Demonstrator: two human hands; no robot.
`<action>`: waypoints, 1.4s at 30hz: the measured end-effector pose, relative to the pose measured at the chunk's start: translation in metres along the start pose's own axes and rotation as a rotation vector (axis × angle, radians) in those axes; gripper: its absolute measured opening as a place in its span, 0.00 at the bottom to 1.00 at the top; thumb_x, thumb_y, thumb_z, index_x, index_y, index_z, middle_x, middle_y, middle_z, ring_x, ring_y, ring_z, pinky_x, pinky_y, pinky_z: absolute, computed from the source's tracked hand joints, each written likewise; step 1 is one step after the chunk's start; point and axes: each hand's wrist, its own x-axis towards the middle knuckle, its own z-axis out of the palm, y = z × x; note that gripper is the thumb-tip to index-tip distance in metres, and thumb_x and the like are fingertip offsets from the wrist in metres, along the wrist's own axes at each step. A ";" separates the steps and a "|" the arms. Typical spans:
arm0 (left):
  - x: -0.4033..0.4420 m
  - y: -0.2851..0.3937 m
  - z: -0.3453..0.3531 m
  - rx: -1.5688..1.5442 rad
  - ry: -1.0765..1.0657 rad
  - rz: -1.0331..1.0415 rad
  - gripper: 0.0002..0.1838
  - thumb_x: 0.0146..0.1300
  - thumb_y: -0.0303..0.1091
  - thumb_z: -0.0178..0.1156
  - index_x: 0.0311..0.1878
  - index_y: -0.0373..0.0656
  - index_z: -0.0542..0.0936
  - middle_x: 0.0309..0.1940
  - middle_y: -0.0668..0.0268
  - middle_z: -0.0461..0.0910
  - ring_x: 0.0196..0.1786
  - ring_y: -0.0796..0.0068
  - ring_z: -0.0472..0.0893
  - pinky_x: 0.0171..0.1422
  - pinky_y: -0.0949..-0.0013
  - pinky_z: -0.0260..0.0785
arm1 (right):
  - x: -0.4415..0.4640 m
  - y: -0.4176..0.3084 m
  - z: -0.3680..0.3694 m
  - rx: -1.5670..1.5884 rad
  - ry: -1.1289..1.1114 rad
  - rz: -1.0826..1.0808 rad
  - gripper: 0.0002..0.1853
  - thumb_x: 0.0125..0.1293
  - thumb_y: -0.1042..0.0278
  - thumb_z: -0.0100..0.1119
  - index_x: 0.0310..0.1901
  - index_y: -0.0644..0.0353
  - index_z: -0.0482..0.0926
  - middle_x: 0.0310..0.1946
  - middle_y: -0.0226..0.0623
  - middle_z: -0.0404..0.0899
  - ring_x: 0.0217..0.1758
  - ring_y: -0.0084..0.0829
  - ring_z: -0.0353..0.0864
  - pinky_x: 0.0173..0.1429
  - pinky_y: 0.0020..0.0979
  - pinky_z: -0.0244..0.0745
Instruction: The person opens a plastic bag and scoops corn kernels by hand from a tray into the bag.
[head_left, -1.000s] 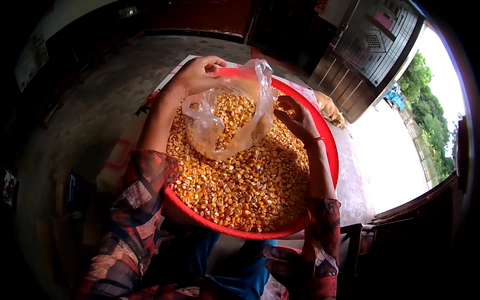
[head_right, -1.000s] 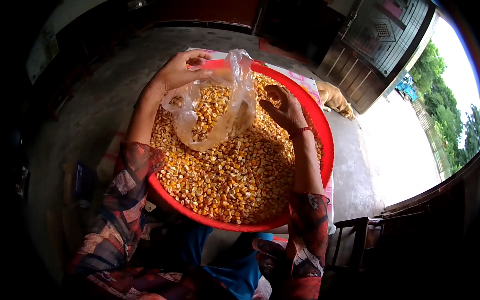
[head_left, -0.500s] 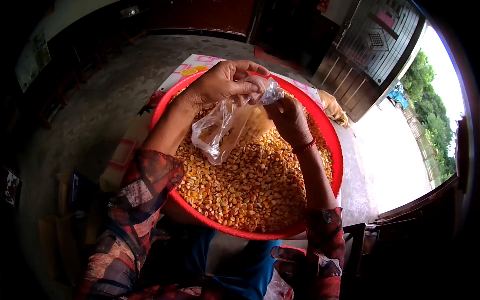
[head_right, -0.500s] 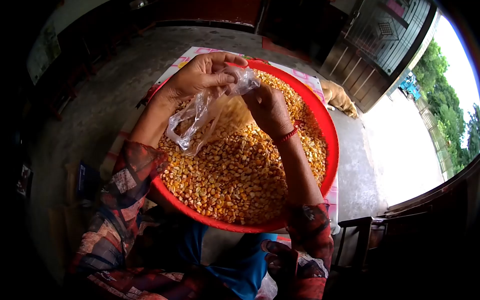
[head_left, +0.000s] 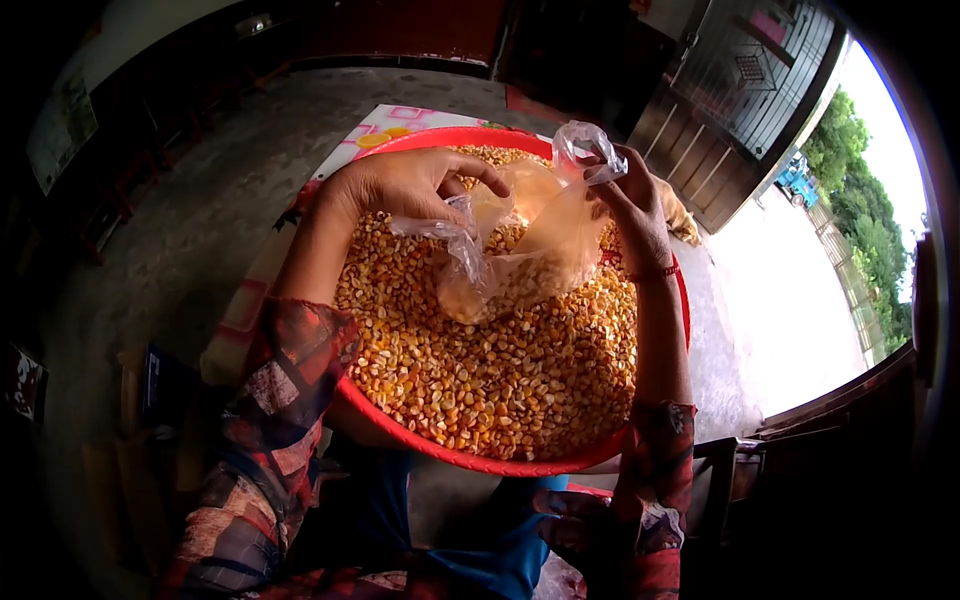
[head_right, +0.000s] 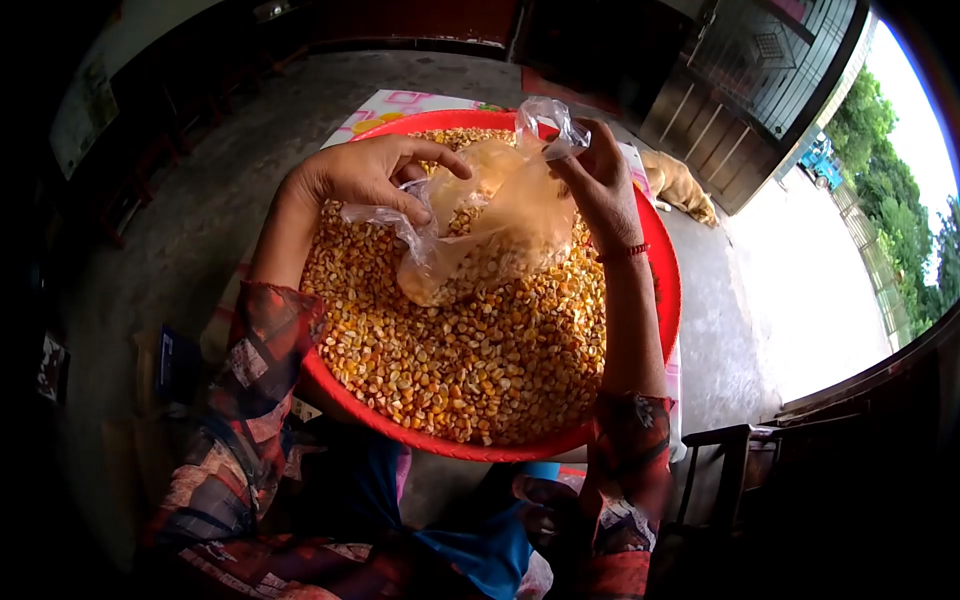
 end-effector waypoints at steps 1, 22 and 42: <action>-0.001 0.002 0.000 -0.049 -0.020 0.062 0.33 0.47 0.27 0.65 0.59 0.42 0.66 0.41 0.68 0.75 0.39 0.82 0.73 0.45 0.77 0.69 | -0.001 0.001 0.002 0.057 -0.114 0.019 0.32 0.56 0.69 0.62 0.60 0.64 0.58 0.35 0.34 0.77 0.35 0.21 0.75 0.37 0.22 0.72; 0.034 -0.019 0.038 0.195 0.200 0.249 0.47 0.46 0.50 0.68 0.66 0.45 0.56 0.59 0.52 0.63 0.63 0.64 0.63 0.61 0.65 0.61 | -0.002 0.022 0.012 0.129 0.268 -0.064 0.13 0.58 0.75 0.54 0.45 0.66 0.74 0.30 0.27 0.76 0.29 0.15 0.71 0.31 0.18 0.67; 0.054 -0.038 0.040 -0.140 0.567 0.323 0.05 0.57 0.26 0.58 0.35 0.35 0.78 0.25 0.70 0.78 0.25 0.86 0.75 0.30 0.80 0.69 | 0.006 0.020 -0.021 0.449 0.504 -0.119 0.13 0.69 0.60 0.43 0.37 0.62 0.69 0.31 0.45 0.79 0.31 0.32 0.80 0.36 0.29 0.75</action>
